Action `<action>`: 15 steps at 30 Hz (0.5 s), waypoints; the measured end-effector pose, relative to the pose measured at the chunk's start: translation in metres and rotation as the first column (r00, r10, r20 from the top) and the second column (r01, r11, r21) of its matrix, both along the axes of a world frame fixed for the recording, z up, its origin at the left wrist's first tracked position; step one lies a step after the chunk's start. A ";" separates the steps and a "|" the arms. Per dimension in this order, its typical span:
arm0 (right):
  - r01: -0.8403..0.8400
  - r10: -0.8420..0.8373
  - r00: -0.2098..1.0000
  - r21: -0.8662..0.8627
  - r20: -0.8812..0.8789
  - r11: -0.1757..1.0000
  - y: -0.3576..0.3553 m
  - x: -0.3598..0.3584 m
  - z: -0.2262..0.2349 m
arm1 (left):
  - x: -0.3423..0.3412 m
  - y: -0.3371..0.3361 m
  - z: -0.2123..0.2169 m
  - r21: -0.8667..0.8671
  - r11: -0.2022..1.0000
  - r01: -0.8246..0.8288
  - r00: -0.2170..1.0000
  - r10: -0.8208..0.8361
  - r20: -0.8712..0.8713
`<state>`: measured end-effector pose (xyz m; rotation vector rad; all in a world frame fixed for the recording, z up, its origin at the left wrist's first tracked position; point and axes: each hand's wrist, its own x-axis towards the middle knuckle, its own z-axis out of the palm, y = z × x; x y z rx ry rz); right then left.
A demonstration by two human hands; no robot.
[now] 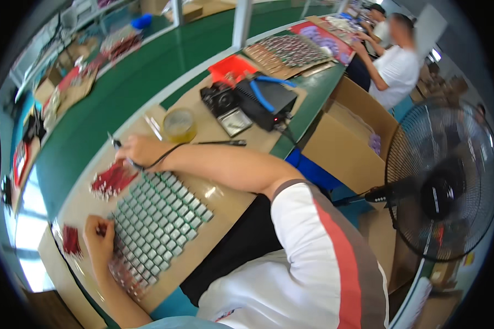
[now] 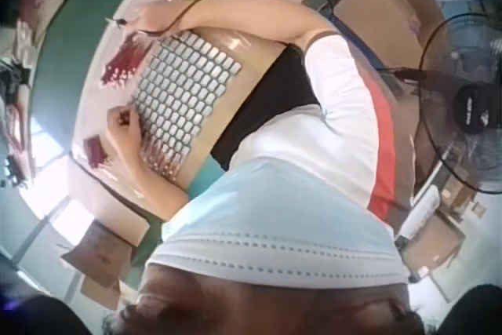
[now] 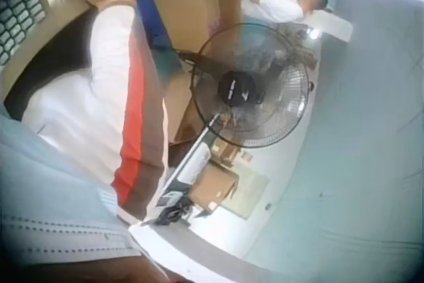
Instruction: Soldering red wires to small silver electronic components arranged on a tray.
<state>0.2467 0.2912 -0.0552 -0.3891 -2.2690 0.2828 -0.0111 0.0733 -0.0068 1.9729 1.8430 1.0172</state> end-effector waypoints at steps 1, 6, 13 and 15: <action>0.029 -0.029 0.999 -0.012 0.027 1.000 0.000 0.001 -0.001 | -0.003 0.001 -0.006 -0.004 1.000 0.011 0.999 -0.011 0.033; 0.072 -0.071 0.995 -0.016 0.066 0.997 0.005 0.007 0.003 | 0.001 0.007 -0.008 -0.019 0.999 0.042 0.998 -0.041 0.057; 0.094 -0.087 0.990 -0.064 0.110 0.994 0.010 -0.011 0.001 | -0.011 0.004 -0.010 0.006 1.000 0.022 0.999 -0.022 0.024; 0.098 -0.097 0.989 -0.009 0.112 0.995 0.010 -0.009 0.005 | -0.009 0.007 -0.008 0.005 0.999 0.038 0.999 -0.038 0.008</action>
